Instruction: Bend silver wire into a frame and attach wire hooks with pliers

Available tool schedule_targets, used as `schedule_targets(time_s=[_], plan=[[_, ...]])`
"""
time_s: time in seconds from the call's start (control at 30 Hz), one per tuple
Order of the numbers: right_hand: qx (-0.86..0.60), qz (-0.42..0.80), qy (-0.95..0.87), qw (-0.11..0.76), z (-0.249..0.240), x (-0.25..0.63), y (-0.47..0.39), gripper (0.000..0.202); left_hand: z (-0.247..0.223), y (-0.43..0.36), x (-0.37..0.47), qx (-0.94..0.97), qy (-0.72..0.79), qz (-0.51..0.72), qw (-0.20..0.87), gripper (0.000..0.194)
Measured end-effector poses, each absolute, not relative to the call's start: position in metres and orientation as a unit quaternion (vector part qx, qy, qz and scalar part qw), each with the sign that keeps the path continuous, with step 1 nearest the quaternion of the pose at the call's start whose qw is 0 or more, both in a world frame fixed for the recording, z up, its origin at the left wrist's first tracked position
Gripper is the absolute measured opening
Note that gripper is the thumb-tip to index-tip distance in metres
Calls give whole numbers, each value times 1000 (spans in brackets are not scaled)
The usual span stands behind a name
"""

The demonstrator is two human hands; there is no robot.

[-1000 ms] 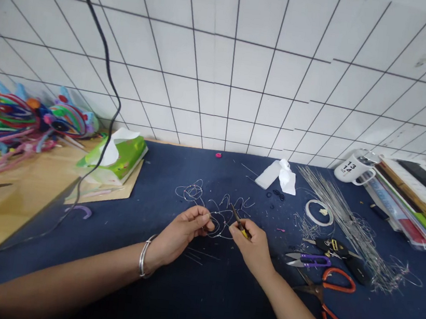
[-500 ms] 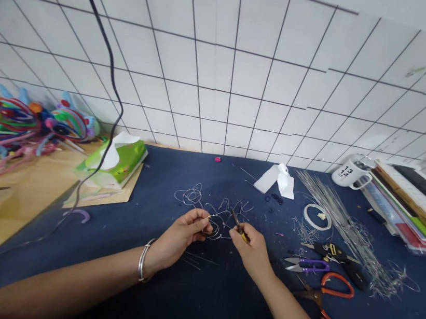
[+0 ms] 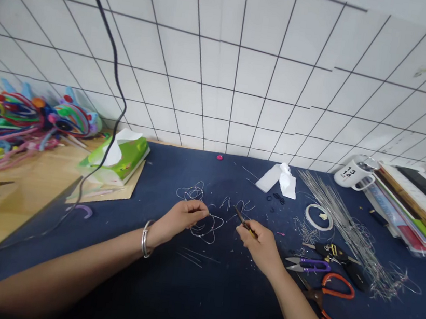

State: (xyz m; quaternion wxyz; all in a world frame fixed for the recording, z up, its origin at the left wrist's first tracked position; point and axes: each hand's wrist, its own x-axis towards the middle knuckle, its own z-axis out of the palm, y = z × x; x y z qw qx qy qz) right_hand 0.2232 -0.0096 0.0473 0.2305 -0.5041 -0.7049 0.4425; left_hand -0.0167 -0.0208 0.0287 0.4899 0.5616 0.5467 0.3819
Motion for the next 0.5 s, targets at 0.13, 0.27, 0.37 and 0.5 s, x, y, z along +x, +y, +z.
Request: schedule_targets(time_s=[0.13, 0.27, 0.37, 0.5], plan=[[-497, 409, -745, 174, 47, 226, -7, 31, 23, -12, -25, 637, 565, 329, 408, 19], [-480, 256, -836, 75, 46, 227, -5, 30, 20, -9, -29, 677, 574, 288, 358, 20], [-488, 160, -858, 4, 46, 232, -3, 29, 18, -9, -29, 685, 581, 277, 340, 20], [-506, 88, -857, -46, 48, 237, -3, 29, 17, -10, -30, 674, 578, 294, 353, 24]])
